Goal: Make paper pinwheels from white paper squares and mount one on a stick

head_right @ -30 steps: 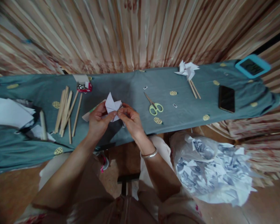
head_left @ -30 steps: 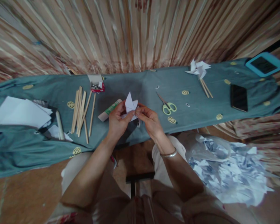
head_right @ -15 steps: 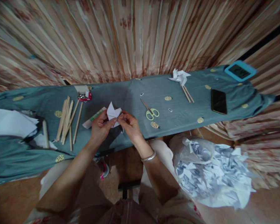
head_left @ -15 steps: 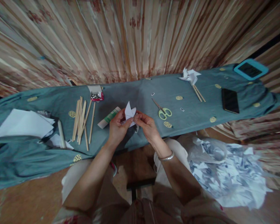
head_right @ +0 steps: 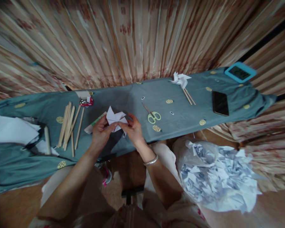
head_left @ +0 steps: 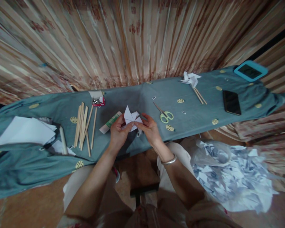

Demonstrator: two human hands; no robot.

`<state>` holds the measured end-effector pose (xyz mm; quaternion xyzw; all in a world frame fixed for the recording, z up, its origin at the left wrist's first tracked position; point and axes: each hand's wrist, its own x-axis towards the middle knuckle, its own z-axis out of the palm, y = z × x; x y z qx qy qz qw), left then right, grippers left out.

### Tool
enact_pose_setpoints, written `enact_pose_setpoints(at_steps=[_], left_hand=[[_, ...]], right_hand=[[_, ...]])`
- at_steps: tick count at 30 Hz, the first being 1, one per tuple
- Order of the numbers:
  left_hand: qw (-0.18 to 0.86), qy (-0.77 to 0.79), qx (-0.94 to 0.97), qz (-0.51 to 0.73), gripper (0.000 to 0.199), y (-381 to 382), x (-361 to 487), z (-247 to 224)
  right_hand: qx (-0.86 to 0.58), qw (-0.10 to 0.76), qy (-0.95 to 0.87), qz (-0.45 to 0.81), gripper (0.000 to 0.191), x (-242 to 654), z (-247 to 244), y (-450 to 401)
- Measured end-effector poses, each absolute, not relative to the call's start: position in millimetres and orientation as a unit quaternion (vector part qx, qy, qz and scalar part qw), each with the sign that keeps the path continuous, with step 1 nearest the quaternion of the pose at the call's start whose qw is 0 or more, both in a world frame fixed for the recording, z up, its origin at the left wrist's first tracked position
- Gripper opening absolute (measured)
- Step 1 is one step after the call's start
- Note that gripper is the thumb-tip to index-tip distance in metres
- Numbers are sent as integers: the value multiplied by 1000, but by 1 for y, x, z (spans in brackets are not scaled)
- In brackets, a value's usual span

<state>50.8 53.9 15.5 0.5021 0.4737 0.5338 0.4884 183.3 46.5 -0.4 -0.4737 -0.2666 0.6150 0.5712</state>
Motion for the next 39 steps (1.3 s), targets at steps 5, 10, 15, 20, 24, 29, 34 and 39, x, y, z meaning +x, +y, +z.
enact_pose_setpoints(at_steps=[5,10,15,20,24,29,34,39], left_hand=[[480,477,503,538,33,53,50,15],[476,482,503,537,34,52,50,15],[485,479,497,538,33,52,51,14],[502,481,478,537,33,52,53,12],[513,482,466,537,34,51,53,11],[511,499,460,528,37,52,54,10],[500,518,461,519,33,51,54,9],[486,526,474,512,31,51,53,11]], right_hand=[[-464,575,-247,628,72,182,2,47],[-456,591,-231,624,70,179,3,47],[-439,591,-223,639,66,179,3,47],[-439,589,-216,643,66,179,4,47],[-444,593,-232,631,68,179,1,47],[-460,590,-265,608,71,180,-3,48],[-468,594,-277,592,71,181,-4,49],[-472,592,-288,586,68,181,-3,48]])
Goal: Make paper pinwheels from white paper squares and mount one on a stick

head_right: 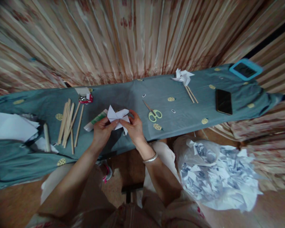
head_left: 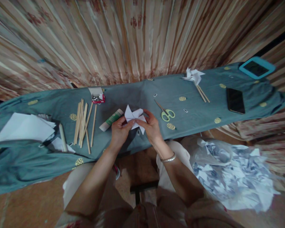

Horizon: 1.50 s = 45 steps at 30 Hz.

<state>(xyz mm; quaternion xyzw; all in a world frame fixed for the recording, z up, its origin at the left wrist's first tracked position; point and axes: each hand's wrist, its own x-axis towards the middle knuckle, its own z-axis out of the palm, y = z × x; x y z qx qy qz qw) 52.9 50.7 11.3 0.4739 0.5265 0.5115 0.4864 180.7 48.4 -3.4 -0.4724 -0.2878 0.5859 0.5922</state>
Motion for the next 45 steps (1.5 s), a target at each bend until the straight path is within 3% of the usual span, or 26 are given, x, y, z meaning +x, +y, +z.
enact_pose_setpoints(at_steps=[45], left_hand=[[453,551,484,507,23,54,52,11]], right_hand=[[-468,601,-277,586,50,178,5,49]])
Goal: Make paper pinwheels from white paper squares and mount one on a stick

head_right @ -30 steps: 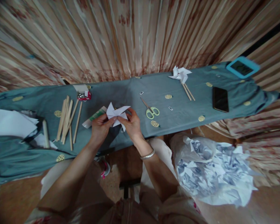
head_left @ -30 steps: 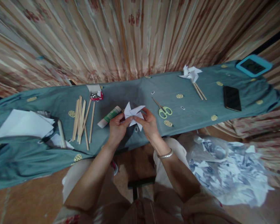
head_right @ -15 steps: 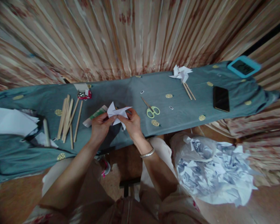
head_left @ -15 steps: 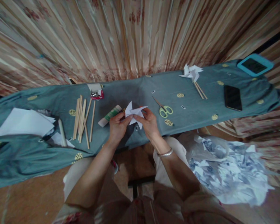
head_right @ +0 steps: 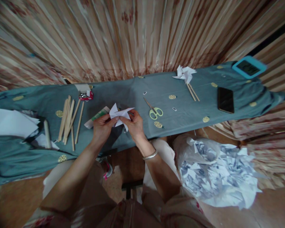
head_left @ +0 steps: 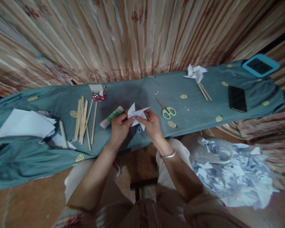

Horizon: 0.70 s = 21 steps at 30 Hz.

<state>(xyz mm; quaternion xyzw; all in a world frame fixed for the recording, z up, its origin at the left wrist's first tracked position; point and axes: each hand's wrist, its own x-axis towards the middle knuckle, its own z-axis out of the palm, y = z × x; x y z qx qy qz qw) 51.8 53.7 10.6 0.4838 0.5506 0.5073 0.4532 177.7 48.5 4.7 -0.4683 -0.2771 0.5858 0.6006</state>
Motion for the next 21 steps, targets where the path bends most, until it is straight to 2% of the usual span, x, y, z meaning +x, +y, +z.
enact_pose_setpoints(at_steps=[21], left_hand=[[457,548,476,515,24,54,53,10]], right_hand=[[-471,588,-278,596,52,178,3,50]])
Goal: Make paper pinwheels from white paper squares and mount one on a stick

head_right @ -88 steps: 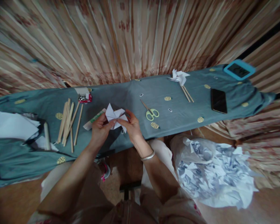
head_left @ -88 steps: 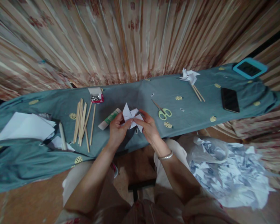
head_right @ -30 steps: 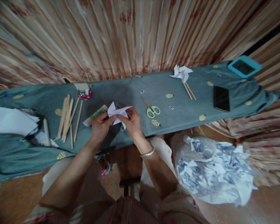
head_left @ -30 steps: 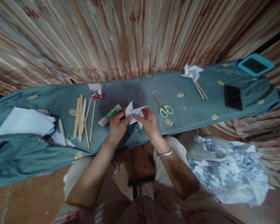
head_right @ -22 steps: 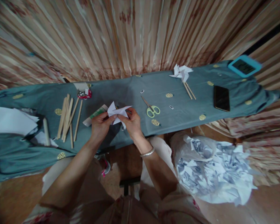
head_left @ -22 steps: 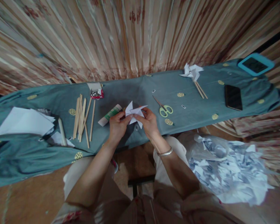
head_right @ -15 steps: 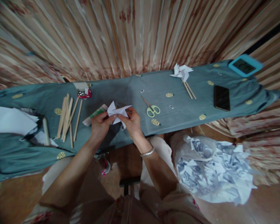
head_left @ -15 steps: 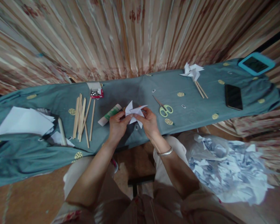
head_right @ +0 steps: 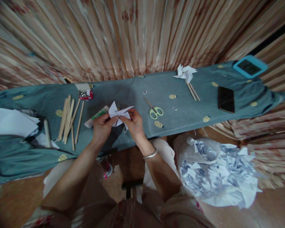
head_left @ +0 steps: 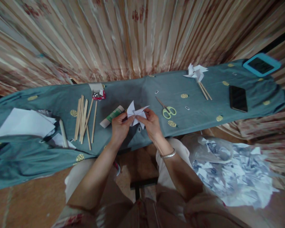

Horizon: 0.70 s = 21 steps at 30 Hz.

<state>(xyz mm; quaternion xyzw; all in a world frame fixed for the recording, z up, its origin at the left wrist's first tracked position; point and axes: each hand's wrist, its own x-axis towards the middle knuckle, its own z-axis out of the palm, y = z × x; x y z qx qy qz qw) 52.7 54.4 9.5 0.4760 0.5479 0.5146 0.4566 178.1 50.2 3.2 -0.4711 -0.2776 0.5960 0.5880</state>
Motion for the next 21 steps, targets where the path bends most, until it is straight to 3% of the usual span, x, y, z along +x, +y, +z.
enact_pose_setpoints(at_steps=[21], left_hand=[[548,483,395,557,21,53,56,12]], right_hand=[[-457,591,-279,604,41,181,3,51]])
